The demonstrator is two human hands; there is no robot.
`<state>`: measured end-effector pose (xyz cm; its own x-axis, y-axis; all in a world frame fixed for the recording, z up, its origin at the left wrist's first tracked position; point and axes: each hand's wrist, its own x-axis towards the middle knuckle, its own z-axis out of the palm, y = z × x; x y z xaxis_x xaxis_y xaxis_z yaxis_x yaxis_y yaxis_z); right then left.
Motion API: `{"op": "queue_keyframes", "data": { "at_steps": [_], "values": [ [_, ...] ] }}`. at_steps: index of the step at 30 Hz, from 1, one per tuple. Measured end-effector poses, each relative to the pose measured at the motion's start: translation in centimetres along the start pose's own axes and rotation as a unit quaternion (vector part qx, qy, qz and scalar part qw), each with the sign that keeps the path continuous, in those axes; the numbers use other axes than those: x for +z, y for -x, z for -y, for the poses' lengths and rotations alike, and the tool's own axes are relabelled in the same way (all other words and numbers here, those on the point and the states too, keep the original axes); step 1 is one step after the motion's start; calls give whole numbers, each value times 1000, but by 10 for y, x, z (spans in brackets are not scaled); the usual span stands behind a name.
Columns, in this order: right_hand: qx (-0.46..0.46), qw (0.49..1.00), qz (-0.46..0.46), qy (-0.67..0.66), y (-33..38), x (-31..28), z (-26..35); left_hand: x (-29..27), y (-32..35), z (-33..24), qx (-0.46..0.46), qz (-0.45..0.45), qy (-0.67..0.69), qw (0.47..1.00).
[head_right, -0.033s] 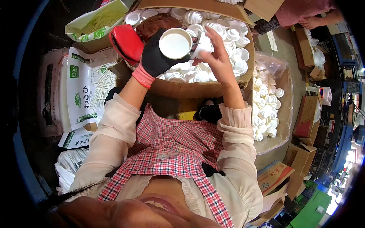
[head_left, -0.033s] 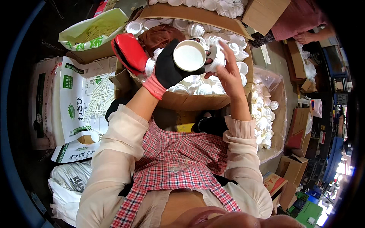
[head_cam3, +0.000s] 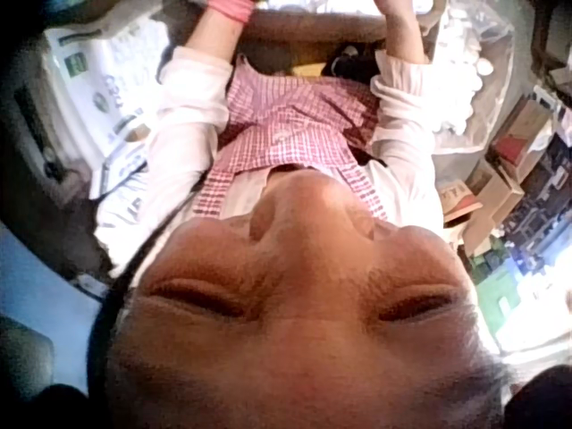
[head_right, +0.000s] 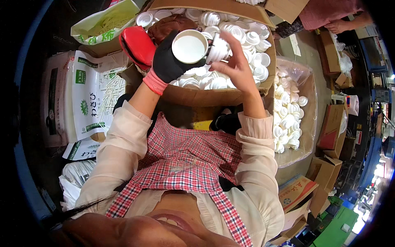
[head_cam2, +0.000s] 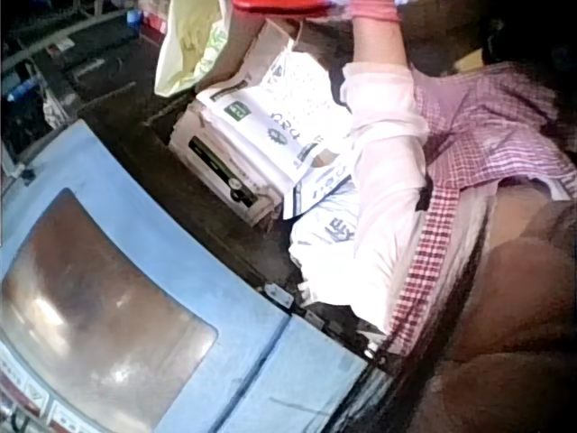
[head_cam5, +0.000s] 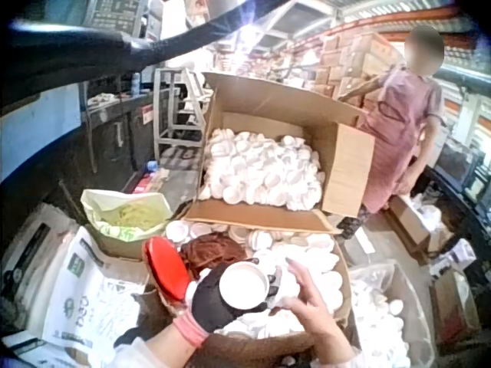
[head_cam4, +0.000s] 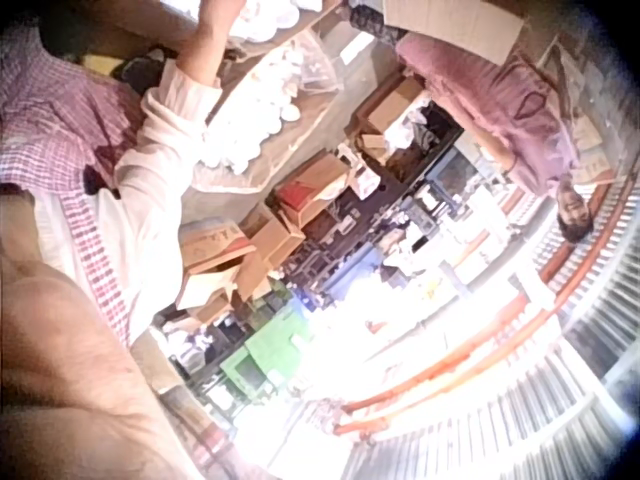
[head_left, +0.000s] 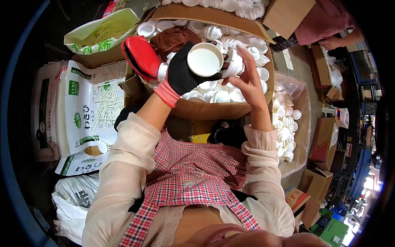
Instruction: The person sits on the floor and repeatedly picks up white plastic cup halves, aligns them, and presses them together to form complete cups. The person places the assembled cups into a cardboard box and occasionally reaches for additional parts from nearby bags.
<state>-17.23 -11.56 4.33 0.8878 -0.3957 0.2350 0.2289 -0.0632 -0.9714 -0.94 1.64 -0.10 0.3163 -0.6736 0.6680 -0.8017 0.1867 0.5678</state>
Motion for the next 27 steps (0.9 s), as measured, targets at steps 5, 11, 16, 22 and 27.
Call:
{"op": "queue_keyframes", "data": {
  "at_steps": [5,11,16,22,27],
  "values": [
    [-41,989,-65,128,3,0,7,-5,-7,-15,-138,10,385,913],
    [-181,925,-123,311,12,25,26,-1,-2,-26,-101,-13,292,951],
    [-210,895,-138,368,13,32,26,0,2,-29,-9,-63,12,998],
    [-217,891,-145,372,15,35,31,6,6,-19,-37,-84,40,995],
    [-189,880,-124,419,14,43,26,5,7,-27,-21,-41,129,991]
  ]
}}
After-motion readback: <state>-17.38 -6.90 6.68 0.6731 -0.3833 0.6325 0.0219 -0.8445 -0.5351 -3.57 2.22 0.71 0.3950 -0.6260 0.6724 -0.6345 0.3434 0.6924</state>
